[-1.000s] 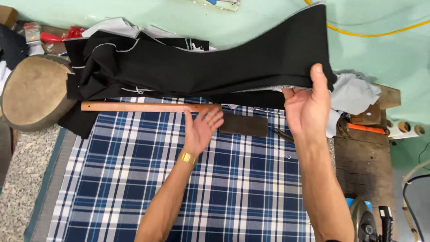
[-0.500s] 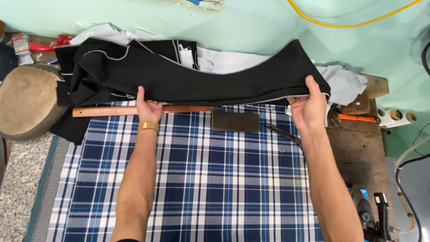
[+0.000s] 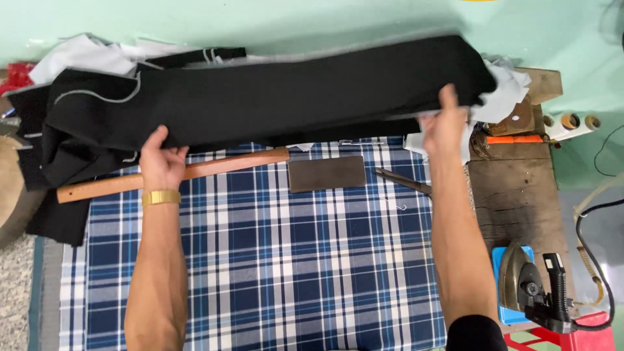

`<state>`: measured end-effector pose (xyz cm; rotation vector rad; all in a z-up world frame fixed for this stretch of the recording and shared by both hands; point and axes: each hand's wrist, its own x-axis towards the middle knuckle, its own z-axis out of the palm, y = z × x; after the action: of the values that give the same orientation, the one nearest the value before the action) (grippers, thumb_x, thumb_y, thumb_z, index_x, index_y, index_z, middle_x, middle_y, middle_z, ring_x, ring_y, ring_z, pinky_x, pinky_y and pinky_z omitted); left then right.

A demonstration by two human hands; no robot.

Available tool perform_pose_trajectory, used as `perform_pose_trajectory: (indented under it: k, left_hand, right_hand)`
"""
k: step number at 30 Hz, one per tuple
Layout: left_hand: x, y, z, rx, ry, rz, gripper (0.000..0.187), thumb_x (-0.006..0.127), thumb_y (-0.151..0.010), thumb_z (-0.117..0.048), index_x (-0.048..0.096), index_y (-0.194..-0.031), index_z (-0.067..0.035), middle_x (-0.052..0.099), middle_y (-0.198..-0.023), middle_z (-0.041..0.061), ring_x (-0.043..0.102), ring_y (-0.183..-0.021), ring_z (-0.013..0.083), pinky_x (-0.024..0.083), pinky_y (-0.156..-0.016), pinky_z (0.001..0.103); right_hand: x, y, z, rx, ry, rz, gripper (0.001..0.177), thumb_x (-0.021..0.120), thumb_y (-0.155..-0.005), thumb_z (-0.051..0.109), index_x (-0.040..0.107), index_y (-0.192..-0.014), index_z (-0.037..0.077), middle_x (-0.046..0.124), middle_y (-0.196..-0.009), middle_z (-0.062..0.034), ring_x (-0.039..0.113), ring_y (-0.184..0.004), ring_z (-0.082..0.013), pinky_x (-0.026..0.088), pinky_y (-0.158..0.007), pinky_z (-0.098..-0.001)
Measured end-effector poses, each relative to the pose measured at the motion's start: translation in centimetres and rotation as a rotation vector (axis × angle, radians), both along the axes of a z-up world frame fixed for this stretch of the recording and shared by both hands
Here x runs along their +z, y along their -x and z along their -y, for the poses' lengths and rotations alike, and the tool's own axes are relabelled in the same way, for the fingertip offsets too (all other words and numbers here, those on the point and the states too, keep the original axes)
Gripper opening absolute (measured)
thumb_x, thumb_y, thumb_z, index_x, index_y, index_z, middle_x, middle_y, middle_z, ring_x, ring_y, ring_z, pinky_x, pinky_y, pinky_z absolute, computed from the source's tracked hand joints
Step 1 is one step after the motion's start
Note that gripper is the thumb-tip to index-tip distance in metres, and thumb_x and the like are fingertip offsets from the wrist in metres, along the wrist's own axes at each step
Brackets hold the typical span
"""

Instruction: The person irons a black fabric piece on a plaid-covered table, then folds it and places it aside. They then unfold and iron a white fabric piece, fold it, and place it on top of the black fabric. Finally, they trim loose threads from the black fabric with scissors and stack the pieces.

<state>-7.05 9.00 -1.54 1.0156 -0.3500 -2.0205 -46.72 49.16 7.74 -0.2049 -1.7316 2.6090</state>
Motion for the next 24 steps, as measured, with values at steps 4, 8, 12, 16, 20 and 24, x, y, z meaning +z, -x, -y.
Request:
perform_pose_trajectory:
  k: [4, 8, 12, 16, 20, 24]
  left_hand:
    - [-2.1, -0.3, -0.8, -0.002, -0.034, 0.13, 0.043, 0.094, -0.079, -0.007, 0.071, -0.116, -0.006, 0.07, -0.121, 0.017, 0.071, -0.112, 0.0303, 0.06, -0.104, 0.048]
    - [-3.5, -1.7, -0.4, -0.028, 0.029, 0.213, 0.055, 0.096, -0.078, -0.006, 0.064, -0.123, -0.006, 0.066, -0.116, 0.016, 0.071, -0.108, 0.0313, 0.063, -0.098, 0.051]
    - [-4.6, -2.2, -0.5, -0.041, 0.066, 0.261, 0.061, 0.096, -0.081, -0.01, 0.055, -0.127, -0.006, 0.061, -0.118, 0.015, 0.069, -0.106, 0.0307, 0.063, -0.097, 0.053]
    - [-6.7, -2.3, -0.1, -0.007, 0.061, 0.314, 0.047, 0.09, -0.085, -0.019, 0.056, -0.114, -0.005, 0.053, -0.103, 0.012, 0.058, -0.091, 0.0264, 0.065, -0.09, 0.055]
    - [0.0, -1.6, -3.4, -0.039, 0.131, 0.341, 0.044, 0.086, -0.089, -0.022, 0.055, -0.114, -0.004, 0.052, -0.097, 0.006, 0.058, -0.083, 0.0199, 0.067, -0.085, 0.05]
    - [0.2, -2.4, -7.3, 0.054, 0.153, 0.424, 0.028, 0.079, -0.093, -0.028, 0.054, -0.098, -0.017, 0.055, -0.083, 0.0, 0.062, -0.069, 0.0131, 0.068, -0.067, 0.028]
  right_hand:
    - [-11.6, 0.9, -2.4, 0.099, -0.433, 0.296, 0.073, 0.081, -0.093, 0.043, 0.045, -0.134, -0.005, 0.053, -0.123, -0.0337, 0.069, -0.104, -0.0523, 0.065, -0.076, -0.0592]
    - [-16.5, -0.2, -3.1, 0.092, -0.526, 0.347, 0.079, 0.075, -0.1, 0.038, 0.038, -0.142, -0.018, 0.04, -0.138, -0.0406, 0.063, -0.115, -0.0482, 0.063, -0.082, -0.0561]
    - [-14.6, 0.0, -1.0, 0.017, -0.487, 0.363, 0.078, 0.078, -0.095, 0.036, 0.041, -0.143, -0.014, 0.041, -0.141, -0.039, 0.06, -0.122, -0.0509, 0.063, -0.08, -0.0582]
    - [-16.2, 0.8, -0.1, 0.111, -0.555, 0.382, 0.067, 0.076, -0.099, 0.033, 0.044, -0.15, 0.002, 0.03, -0.154, -0.0334, 0.034, -0.144, -0.0525, 0.045, -0.103, -0.0677]
    - [-11.0, -1.9, 1.5, 0.048, -0.295, 0.456, 0.099, 0.089, -0.096, 0.031, 0.022, -0.153, -0.013, 0.017, -0.16, -0.0361, 0.029, -0.15, -0.0484, 0.036, -0.113, -0.067]
    - [-15.9, 0.9, -2.5, 0.0, -0.479, 0.275, 0.088, 0.089, -0.096, 0.039, 0.035, -0.145, -0.012, 0.046, -0.139, -0.032, 0.069, -0.116, -0.036, 0.067, -0.082, -0.0535]
